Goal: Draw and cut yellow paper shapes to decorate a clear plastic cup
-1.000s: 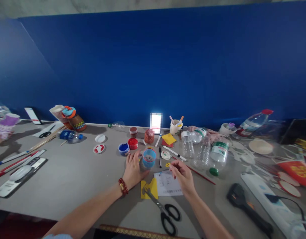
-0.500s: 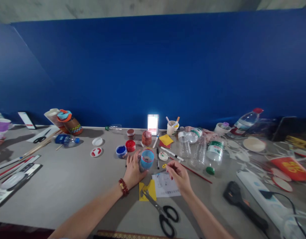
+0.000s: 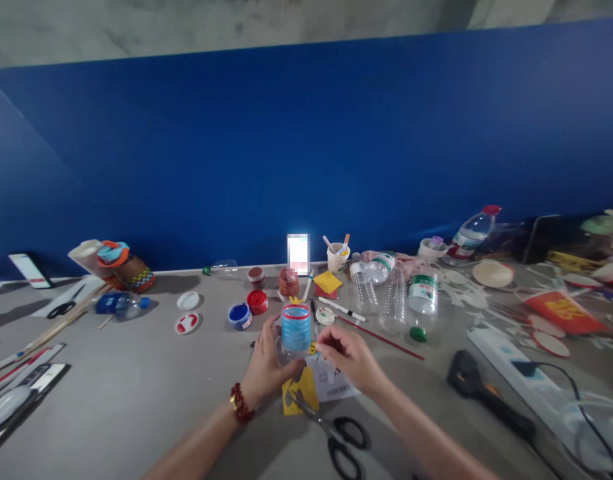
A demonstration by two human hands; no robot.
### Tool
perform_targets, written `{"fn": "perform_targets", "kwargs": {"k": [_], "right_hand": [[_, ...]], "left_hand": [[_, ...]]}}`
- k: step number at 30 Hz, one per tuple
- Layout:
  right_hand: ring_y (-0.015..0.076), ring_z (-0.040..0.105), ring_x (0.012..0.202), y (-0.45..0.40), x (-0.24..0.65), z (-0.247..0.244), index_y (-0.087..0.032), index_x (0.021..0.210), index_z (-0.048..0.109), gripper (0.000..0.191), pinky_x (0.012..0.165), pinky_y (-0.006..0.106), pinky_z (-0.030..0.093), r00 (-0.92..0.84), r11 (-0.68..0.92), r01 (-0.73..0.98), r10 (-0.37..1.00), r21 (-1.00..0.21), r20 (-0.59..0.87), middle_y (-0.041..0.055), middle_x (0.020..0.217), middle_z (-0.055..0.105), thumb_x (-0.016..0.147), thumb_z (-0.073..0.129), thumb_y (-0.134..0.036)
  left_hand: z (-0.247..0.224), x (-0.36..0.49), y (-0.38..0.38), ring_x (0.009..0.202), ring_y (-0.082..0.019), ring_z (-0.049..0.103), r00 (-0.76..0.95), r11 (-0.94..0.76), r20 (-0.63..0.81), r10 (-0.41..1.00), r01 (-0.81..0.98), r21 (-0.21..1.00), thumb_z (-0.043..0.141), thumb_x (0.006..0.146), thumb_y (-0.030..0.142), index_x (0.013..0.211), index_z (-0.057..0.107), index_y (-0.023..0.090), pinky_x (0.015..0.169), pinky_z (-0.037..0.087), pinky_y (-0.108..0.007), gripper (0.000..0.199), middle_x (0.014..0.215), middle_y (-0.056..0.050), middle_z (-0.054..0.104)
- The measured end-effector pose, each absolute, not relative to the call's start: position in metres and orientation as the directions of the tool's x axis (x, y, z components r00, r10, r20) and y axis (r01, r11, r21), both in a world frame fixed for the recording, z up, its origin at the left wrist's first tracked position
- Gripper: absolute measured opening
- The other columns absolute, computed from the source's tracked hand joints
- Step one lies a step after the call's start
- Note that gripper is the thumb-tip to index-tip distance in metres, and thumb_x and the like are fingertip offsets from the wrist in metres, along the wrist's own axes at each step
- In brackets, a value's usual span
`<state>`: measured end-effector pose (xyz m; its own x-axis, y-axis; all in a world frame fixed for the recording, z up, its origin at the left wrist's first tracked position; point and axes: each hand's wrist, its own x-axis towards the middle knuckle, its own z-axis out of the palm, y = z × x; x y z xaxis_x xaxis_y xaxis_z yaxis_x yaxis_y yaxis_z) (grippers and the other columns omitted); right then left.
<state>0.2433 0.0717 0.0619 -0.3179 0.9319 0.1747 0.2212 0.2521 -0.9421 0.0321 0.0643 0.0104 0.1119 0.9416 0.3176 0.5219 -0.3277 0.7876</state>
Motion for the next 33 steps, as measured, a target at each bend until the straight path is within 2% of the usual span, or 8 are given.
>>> {"fn": "perform_targets", "kwargs": {"k": [5, 9, 17, 33], "right_hand": [[0.0125, 0.050, 0.057, 0.068, 0.223, 0.073, -0.021, 0.072, 0.060, 0.009, 0.053, 0.021, 0.035, -0.322, 0.379, 0.392, 0.910, -0.838, 0.261, -0.0020, 0.065, 0.059, 0.081, 0.058, -0.020], [0.0131, 0.052, 0.058, 0.068, 0.212, 0.074, -0.022, 0.073, 0.059, 0.009, 0.055, 0.022, 0.035, -0.333, 0.466, 0.498, 0.881, -0.731, 0.335, -0.0020, 0.066, 0.060, 0.080, 0.058, -0.015], [0.0122, 0.052, 0.057, 0.077, 0.209, 0.077, -0.022, 0.076, 0.057, 0.009, 0.056, 0.022, 0.033, -0.405, 0.572, 0.634, 0.819, -0.521, 0.407, -0.0029, 0.065, 0.059, 0.083, 0.055, -0.018], [0.0115, 0.054, 0.056, 0.082, 0.204, 0.078, -0.021, 0.075, 0.058, 0.008, 0.055, 0.021, 0.031, -0.412, 0.567, 0.688, 0.819, -0.453, 0.398, -0.0032, 0.064, 0.061, 0.081, 0.058, -0.017]], "left_hand": [[0.009, 0.032, 0.063, 0.117, -0.031, 0.054, 0.123, -0.359, 0.353, 0.927, 0.562, 0.745, 0.072, 0.069, 0.028, 0.141, 0.025, 0.021, 0.098, 0.044, -0.049, 0.087, 0.132, -0.016, 0.048], [0.008, 0.032, 0.062, 0.118, -0.033, 0.053, 0.116, -0.359, 0.367, 0.923, 0.601, 0.714, 0.070, 0.068, 0.028, 0.138, 0.030, 0.018, 0.097, 0.043, -0.049, 0.081, 0.127, -0.016, 0.050], [0.013, 0.031, 0.062, 0.108, -0.029, 0.058, 0.087, -0.336, 0.361, 0.928, 0.609, 0.718, 0.071, 0.068, 0.031, 0.138, 0.027, 0.018, 0.093, 0.046, -0.048, 0.084, 0.119, -0.012, 0.054], [0.012, 0.030, 0.064, 0.102, -0.029, 0.060, 0.069, -0.311, 0.346, 0.936, 0.621, 0.719, 0.071, 0.068, 0.034, 0.137, 0.028, 0.020, 0.090, 0.046, -0.050, 0.083, 0.110, -0.009, 0.058]]}}
